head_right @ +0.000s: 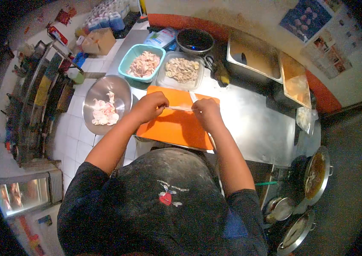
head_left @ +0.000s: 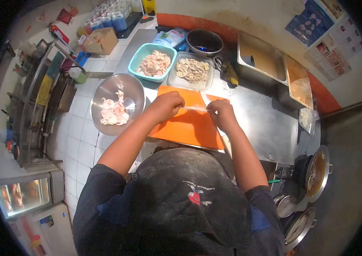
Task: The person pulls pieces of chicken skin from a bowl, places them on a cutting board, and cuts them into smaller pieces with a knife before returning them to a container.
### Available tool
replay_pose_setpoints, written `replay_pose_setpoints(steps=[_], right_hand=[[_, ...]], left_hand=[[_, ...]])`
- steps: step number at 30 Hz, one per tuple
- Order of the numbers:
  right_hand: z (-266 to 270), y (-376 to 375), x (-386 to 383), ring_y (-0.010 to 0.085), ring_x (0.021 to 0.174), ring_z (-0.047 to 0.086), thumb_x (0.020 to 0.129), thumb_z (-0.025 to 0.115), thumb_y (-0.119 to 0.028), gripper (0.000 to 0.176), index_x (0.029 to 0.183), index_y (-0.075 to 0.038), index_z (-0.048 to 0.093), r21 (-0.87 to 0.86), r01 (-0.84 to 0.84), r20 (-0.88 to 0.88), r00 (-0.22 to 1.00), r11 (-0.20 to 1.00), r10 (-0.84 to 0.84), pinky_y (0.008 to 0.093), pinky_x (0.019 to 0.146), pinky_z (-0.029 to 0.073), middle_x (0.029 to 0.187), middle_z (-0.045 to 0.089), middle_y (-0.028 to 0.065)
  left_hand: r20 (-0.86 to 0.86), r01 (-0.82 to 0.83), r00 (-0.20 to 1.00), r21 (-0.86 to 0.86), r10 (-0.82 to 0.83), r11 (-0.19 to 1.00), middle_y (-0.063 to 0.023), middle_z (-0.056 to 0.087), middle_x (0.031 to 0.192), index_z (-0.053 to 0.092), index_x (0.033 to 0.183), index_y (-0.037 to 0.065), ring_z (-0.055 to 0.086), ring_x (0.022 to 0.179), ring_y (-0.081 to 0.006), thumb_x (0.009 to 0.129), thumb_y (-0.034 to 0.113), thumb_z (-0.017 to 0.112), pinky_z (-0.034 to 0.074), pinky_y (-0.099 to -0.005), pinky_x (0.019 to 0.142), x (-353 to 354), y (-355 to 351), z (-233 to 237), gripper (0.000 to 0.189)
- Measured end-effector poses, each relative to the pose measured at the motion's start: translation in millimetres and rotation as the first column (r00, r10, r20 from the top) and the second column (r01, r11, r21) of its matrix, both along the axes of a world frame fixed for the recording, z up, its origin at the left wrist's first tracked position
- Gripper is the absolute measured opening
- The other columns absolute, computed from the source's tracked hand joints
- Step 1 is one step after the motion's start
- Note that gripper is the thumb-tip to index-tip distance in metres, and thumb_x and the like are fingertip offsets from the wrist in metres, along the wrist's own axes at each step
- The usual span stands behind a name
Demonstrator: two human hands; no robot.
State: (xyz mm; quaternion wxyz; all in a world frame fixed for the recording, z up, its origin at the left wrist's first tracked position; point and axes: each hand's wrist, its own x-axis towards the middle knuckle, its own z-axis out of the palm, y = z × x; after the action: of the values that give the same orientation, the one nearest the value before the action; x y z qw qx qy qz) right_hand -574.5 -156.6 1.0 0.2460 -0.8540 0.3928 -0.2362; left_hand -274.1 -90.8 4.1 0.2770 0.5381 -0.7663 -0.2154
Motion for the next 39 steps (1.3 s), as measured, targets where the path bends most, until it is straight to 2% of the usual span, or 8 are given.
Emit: replay_pose_setpoints(steps=[2, 4, 5, 6, 10, 17, 30, 39], right_hand=[[-27.0, -0.7, -6.4, 0.0391, 0.099, 0.072, 0.091, 0.076, -0.014, 0.014, 0.103, -0.009, 0.080, -0.092, -0.045, -0.315, 0.949, 0.995, 0.013, 0.0523, 0.087, 0.057, 0.091, 0.077, 0.0128], [-56.1, 9.3, -21.0, 0.0398, 0.099, 0.072, 0.091, 0.076, -0.023, 0.013, 0.095, -0.011, 0.079, -0.061, -0.107, -0.338, 0.938, 0.992, 0.080, 0.0536, 0.086, 0.056, 0.097, 0.077, 0.0152], [-67.2, 21.1, -26.2, 0.0402, 0.098, 0.071, 0.090, 0.077, -0.025, 0.013, 0.092, -0.012, 0.078, -0.019, 0.072, -0.238, 0.968, 0.997, -0.074, 0.0540, 0.085, 0.056, 0.100, 0.076, 0.0173], [-74.9, 33.9, -31.6, 0.0407, 0.097, 0.070, 0.090, 0.078, -0.026, 0.014, 0.089, -0.013, 0.077, 0.041, 0.246, -0.148, 0.960, 0.968, -0.238, 0.0544, 0.084, 0.056, 0.102, 0.074, 0.0193], [-22.3, 82.9, -59.7, 0.0502, 0.099, 0.069, 0.098, 0.074, -0.028, 0.026, 0.117, -0.011, 0.071, 0.004, 0.243, -0.439, 0.872, 0.970, -0.217, 0.0578, 0.086, 0.058, 0.110, 0.064, 0.0240], [-26.7, 108.8, -71.0, 0.0543, 0.099, 0.070, 0.106, 0.060, -0.017, 0.033, 0.138, -0.010, 0.059, 0.177, 0.505, -0.536, 0.769, 0.845, -0.348, 0.0624, 0.085, 0.058, 0.122, 0.060, 0.0292], [-27.9, 124.8, 54.5, 0.0551, 0.089, 0.073, 0.100, 0.059, -0.011, 0.018, 0.112, 0.002, 0.057, 0.305, 0.382, -0.507, 0.840, 0.872, -0.191, 0.0634, 0.081, 0.057, 0.095, 0.073, 0.0352], [-2.1, 216.8, -40.9, 0.0557, 0.100, 0.073, 0.101, 0.062, -0.017, 0.022, 0.115, -0.001, 0.057, 0.440, 0.562, -0.726, 0.681, 0.700, -0.091, 0.0649, 0.088, 0.056, 0.104, 0.076, 0.0331]], left_hand=[[0.160, 0.077, 0.985, -0.032, -0.071, 0.997, -0.0136, 0.073, 0.104, 0.077, 0.101, 0.009, 0.073, 0.101, -0.0347, 0.089, 0.009, 0.071, 0.058, -0.0475, 0.085, -6.8, 0.2, -37.3, 0.013], [0.395, 0.178, 0.903, 0.018, -0.171, 0.984, -0.0118, 0.074, 0.103, 0.077, 0.099, 0.010, 0.073, 0.100, -0.0342, 0.089, 0.013, 0.071, 0.056, -0.0482, 0.085, -18.2, 22.8, -56.2, 0.012], [0.452, 0.162, 0.878, 0.029, -0.157, 0.986, -0.0100, 0.074, 0.101, 0.077, 0.097, 0.013, 0.072, 0.099, -0.0328, 0.086, 0.016, 0.074, 0.054, -0.0488, 0.087, -20.7, 36.3, -63.6, 0.012], [0.450, 0.159, 0.879, 0.041, -0.160, 0.986, -0.0100, 0.074, 0.101, 0.077, 0.097, 0.013, 0.072, 0.099, -0.0328, 0.086, 0.016, 0.074, 0.054, -0.0488, 0.087, -22.8, 48.1, -64.8, 0.012], [0.382, -0.039, 0.924, 0.048, 0.018, 0.998, -0.0086, 0.074, 0.103, 0.078, 0.104, 0.013, 0.071, 0.100, -0.0326, 0.086, 0.023, 0.081, 0.054, -0.0503, 0.088, -21.7, 77.5, -48.0, 0.021], [0.139, -0.136, 0.981, 0.011, 0.133, 0.991, -0.0117, 0.076, 0.103, 0.079, 0.111, 0.008, 0.072, 0.104, -0.0355, 0.085, 0.031, 0.088, 0.056, -0.0491, 0.095, -43.4, 43.6, -56.5, 0.035], [0.092, -0.097, 0.991, 0.012, 0.096, 0.995, -0.0141, 0.075, 0.084, 0.079, 0.085, 0.007, 0.075, 0.084, -0.0362, 0.087, 0.021, 0.081, 0.057, -0.0519, 0.080, -36.9, 26.0, -89.0, 0.015], [0.102, -0.114, 0.989, 0.022, 0.111, 0.993, -0.0155, 0.076, 0.085, 0.077, 0.083, 0.006, 0.076, 0.083, -0.0384, 0.085, 0.019, 0.081, 0.058, -0.0526, 0.083, -35.3, 25.9, -90.5, 0.013]])
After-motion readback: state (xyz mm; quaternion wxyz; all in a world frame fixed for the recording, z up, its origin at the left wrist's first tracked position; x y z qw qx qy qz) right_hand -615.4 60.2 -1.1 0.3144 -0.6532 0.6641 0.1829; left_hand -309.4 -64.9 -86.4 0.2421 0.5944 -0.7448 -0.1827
